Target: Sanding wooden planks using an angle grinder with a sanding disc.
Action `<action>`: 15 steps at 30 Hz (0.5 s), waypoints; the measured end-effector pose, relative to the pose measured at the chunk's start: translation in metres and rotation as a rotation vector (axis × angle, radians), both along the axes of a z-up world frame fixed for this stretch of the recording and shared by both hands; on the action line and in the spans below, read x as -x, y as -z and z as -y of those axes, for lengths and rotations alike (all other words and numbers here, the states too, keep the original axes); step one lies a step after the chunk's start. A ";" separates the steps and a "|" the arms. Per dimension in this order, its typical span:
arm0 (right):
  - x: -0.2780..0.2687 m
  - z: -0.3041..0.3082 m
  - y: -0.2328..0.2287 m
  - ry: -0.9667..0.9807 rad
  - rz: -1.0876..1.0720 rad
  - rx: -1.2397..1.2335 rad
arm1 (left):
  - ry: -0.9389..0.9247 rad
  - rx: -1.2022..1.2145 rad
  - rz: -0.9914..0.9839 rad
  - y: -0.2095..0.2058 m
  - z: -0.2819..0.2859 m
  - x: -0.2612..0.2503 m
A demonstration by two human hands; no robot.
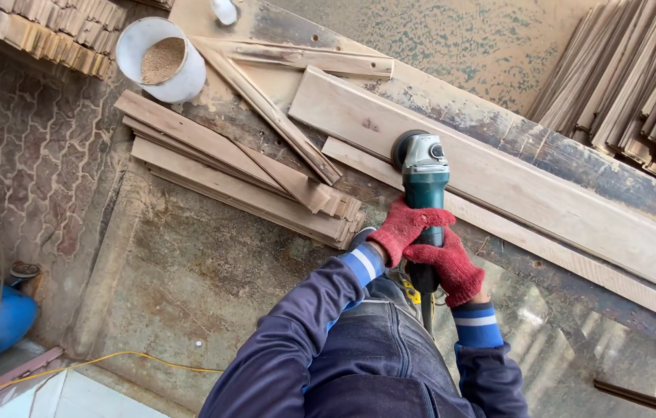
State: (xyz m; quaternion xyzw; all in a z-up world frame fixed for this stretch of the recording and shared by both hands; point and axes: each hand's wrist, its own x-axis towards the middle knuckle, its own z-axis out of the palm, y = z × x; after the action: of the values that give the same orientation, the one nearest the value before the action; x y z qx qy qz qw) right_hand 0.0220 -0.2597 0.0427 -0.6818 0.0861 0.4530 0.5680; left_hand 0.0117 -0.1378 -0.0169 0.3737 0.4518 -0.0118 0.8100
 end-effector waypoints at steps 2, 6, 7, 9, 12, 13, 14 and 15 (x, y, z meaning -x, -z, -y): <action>-0.003 -0.020 -0.008 -0.010 -0.015 -0.023 | 0.164 0.100 0.173 -0.048 -0.046 0.022; -0.003 -0.056 -0.017 -0.124 -0.007 -0.018 | -0.099 0.042 0.003 0.030 -0.056 0.017; -0.003 -0.059 -0.019 -0.129 -0.003 -0.020 | -0.104 0.039 0.007 0.028 -0.060 0.016; -0.003 -0.063 -0.022 -0.109 -0.017 -0.045 | -0.133 0.092 -0.004 0.023 -0.066 0.016; -0.009 -0.040 -0.016 -0.063 -0.012 -0.054 | -0.095 0.125 -0.041 0.042 -0.038 0.005; -0.007 -0.024 -0.010 -0.057 -0.010 -0.052 | -0.088 0.127 -0.040 0.024 -0.025 0.003; -0.006 -0.007 -0.004 -0.018 -0.011 -0.043 | -0.052 0.133 -0.028 0.006 -0.012 0.000; -0.005 0.014 0.002 0.024 -0.012 -0.027 | -0.013 0.146 -0.017 -0.011 0.006 -0.004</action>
State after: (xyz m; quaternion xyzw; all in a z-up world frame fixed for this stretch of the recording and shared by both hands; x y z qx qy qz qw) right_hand 0.0271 -0.2740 0.0408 -0.6703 0.0913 0.4514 0.5820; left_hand 0.0158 -0.1442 -0.0062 0.3107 0.4589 -0.0423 0.8313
